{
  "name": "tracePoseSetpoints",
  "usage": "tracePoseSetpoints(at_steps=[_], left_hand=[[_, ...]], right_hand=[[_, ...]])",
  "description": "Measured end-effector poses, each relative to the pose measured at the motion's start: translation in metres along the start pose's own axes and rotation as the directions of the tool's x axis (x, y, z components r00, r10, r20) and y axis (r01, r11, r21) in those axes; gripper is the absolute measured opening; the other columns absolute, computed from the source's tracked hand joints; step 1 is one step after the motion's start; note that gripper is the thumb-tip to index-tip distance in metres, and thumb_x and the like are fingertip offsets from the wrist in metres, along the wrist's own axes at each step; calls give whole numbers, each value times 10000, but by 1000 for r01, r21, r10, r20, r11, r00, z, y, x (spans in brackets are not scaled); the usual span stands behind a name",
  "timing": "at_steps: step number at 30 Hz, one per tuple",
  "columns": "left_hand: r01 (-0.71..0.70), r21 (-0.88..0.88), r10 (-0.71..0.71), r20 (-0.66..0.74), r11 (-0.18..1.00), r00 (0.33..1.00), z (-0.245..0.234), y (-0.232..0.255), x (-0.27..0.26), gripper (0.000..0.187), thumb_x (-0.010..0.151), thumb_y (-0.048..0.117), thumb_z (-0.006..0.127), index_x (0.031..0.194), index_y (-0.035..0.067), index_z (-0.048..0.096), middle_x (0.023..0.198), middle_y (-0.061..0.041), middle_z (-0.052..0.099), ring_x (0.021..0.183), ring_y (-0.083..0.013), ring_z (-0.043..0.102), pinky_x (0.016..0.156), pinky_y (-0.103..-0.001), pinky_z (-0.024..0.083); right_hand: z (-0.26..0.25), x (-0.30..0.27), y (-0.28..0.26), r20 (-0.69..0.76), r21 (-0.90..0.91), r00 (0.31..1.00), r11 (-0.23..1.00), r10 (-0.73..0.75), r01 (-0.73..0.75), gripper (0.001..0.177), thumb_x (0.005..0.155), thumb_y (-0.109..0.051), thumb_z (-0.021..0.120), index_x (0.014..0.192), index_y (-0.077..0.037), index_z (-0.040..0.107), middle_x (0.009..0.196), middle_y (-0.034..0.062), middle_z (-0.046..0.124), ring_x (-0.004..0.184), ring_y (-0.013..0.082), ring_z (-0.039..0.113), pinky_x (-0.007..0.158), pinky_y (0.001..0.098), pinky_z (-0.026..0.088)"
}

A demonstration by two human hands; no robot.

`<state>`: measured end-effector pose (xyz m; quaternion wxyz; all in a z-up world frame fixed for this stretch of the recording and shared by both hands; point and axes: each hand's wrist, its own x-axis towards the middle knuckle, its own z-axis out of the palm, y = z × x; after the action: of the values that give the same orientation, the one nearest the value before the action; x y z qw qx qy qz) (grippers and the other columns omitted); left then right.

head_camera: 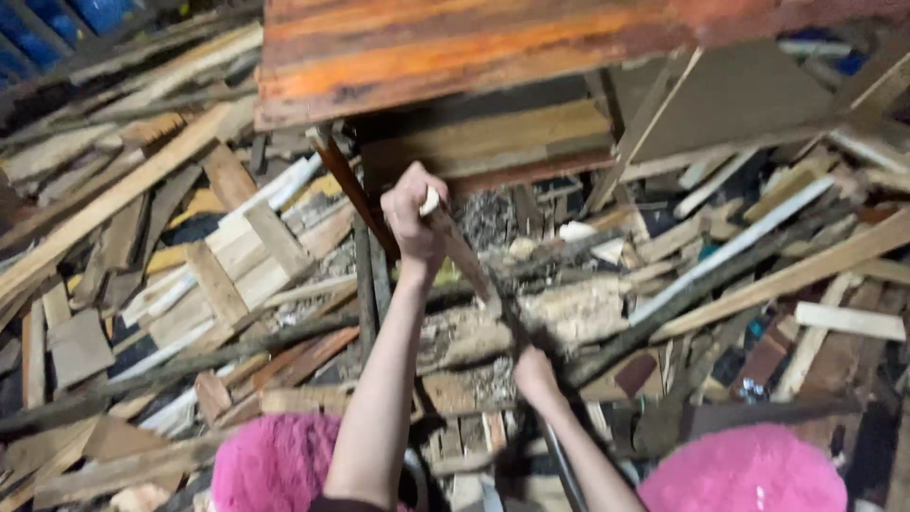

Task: Shaving a wooden stick with a hand tool in a cluttered workshop

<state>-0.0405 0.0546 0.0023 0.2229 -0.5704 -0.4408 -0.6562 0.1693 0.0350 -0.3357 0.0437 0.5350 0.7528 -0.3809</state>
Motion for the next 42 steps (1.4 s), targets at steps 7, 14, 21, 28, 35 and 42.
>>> tracePoseSetpoints(at_steps=[7, 14, 21, 28, 35, 42], left_hand=[[-58, -97, 54, -34, 994, 998, 9, -4, -5, 444, 1083, 75, 381, 652, 127, 474, 546, 6, 548, 458, -209, 406, 475, -299, 373], [84, -78, -84, 6, 993, 996, -2, 2, -4, 526, 1099, 185, 345, 602, 150, 511, 515, 11, 531, 444, -192, 440, 484, -295, 396], [197, -150, -195, 32, 969, 980, 6, 1, -1, 546, 1071, 254, 322, 577, 141, 524, 525, -25, 474, 485, -205, 425, 541, -291, 407], [39, -41, -38, 18, 998, 999, 4, -1, -5, 461, 1094, 168, 353, 664, 150, 519, 558, -15, 543, 489, -218, 475, 501, -315, 390], [-30, -86, 30, 1, 996, 1000, 22, 0, -1, 367, 1066, 108, 410, 714, 146, 508, 548, 29, 555, 448, -199, 478, 504, -306, 422], [-59, -96, 59, -6, 994, 998, 20, -2, -8, 362, 1062, 43, 419, 718, 126, 493, 548, 22, 611, 456, -213, 475, 473, -321, 389]], right_hand=[[-98, -98, -76, 7, 47, 1000, 999, -26, 25, 411, 973, -51, 413, 1339, 74, 554, 1002, 331, 749, 1051, 459, 731, 889, 620, 567], [-9, -14, 6, 107, -50, 989, 994, 105, -100, 434, 976, -77, 497, 1377, 72, 567, 1046, 320, 741, 1059, 457, 727, 864, 563, 604], [-127, -120, -100, 10, 78, 999, 996, -38, 37, 390, 1017, -71, 387, 1340, 83, 540, 1040, 387, 718, 1085, 480, 715, 917, 597, 572], [-11, -8, 11, 91, -50, 995, 998, 49, -44, 311, 922, 11, 527, 1146, 146, 694, 978, 329, 747, 1045, 474, 725, 852, 549, 610], [-63, -70, -43, 23, 1, 997, 998, 68, -68, 382, 1027, -117, 417, 1292, 61, 628, 1068, 322, 740, 1104, 432, 716, 926, 545, 583], [39, 24, 53, 16, 69, 995, 993, 94, -95, 356, 954, -79, 453, 1154, 68, 708, 1063, 313, 747, 1095, 439, 717, 884, 527, 605]])
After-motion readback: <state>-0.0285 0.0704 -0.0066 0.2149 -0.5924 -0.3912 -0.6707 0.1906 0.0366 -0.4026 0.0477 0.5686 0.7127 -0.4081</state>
